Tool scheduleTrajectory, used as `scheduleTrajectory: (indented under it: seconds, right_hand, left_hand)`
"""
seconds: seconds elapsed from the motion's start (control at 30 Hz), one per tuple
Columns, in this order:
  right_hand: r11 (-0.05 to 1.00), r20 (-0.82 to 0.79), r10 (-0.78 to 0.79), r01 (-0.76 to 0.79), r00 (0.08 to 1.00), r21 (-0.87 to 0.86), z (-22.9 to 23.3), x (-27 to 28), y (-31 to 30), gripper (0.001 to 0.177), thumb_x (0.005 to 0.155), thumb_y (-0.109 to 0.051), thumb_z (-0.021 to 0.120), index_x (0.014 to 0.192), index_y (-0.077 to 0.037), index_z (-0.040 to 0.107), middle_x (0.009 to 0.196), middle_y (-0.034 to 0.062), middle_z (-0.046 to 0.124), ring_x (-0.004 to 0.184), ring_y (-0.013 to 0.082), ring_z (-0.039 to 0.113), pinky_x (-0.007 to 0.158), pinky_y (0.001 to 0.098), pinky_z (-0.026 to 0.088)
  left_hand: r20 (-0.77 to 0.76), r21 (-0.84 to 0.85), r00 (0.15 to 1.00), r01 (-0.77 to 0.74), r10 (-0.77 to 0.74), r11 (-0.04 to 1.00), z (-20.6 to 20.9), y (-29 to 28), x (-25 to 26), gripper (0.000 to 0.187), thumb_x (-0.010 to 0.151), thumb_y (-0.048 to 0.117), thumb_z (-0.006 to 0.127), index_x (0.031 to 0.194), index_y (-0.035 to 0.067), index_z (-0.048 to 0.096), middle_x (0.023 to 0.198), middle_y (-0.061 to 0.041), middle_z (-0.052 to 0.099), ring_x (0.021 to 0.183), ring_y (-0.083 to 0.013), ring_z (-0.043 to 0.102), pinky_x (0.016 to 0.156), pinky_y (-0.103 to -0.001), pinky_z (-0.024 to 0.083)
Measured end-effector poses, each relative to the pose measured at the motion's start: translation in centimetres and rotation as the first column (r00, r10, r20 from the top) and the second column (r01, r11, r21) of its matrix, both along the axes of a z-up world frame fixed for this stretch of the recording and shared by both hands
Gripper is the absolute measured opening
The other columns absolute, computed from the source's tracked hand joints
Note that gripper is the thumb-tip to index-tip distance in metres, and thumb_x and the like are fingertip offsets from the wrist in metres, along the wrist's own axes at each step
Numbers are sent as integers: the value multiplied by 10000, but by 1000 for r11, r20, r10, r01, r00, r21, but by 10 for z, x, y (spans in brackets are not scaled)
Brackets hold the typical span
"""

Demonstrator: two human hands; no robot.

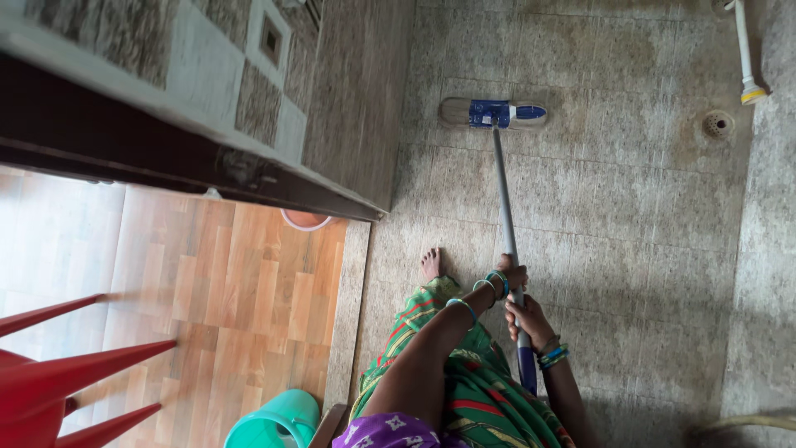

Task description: The person mops a tiled floor in a bathroom and an adjacent room using a mop, reaching into corners and around fixtures like a sink and toilet.

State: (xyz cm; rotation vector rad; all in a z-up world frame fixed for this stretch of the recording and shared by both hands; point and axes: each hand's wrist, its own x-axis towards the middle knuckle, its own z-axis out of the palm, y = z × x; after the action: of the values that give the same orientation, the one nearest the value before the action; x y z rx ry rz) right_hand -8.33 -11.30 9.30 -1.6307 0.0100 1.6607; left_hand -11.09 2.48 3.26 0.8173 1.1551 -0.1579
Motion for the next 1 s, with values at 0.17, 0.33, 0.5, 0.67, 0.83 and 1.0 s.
scheduleTrajectory:
  seconds: [0.17,0.33,0.5,0.67,0.83,1.0]
  right_hand:
    - [999,29,-21,23,999,-43,-27,18,57,243,960,-220,653,1105,-96,502,688,42,582,450,139,560,356,320,463]
    - [998,16,-67,67,998,-15,-38,2,75,246,949,-226,666,1077,-96,501,654,37,565,428,129,540,343,308,443]
    - [997,150,39,-48,988,58,-27,-17,61,348,897,-187,728,1073,-84,447,631,39,554,412,140,540,345,316,463]
    - [986,194,150,-160,970,37,-10,-18,26,354,883,-193,705,1092,-81,442,627,41,567,412,141,544,352,325,485]
    - [968,211,225,-243,951,66,16,-43,-49,407,914,-198,709,1163,17,471,665,57,593,440,161,578,390,339,520]
    - [955,209,296,-295,932,-38,43,-79,-128,686,869,-232,685,1453,-57,369,749,97,656,526,189,624,444,352,540]
  left_hand:
    - [-10,-22,999,-38,37,999,-20,60,28,468,884,55,653,1182,-33,302,848,-210,666,676,-266,696,553,-419,620]
    - [-53,42,998,29,-27,999,-21,80,19,465,871,104,669,1183,-30,350,872,-218,683,691,-277,708,561,-420,621]
    - [-64,145,991,127,-119,981,-20,63,-6,467,889,175,651,1193,-49,375,836,-196,721,700,-272,739,592,-388,616]
    - [-30,157,987,158,-155,975,-8,28,-17,524,902,234,663,1226,-37,353,849,-179,705,743,-278,738,648,-420,623]
    - [-26,77,991,130,-128,989,-14,-56,-47,564,900,222,665,1230,-61,306,942,-229,710,830,-310,748,711,-448,635]
    - [-5,176,982,187,-190,966,-8,-147,-94,559,938,263,694,1199,-68,328,985,-222,690,858,-325,736,710,-452,642]
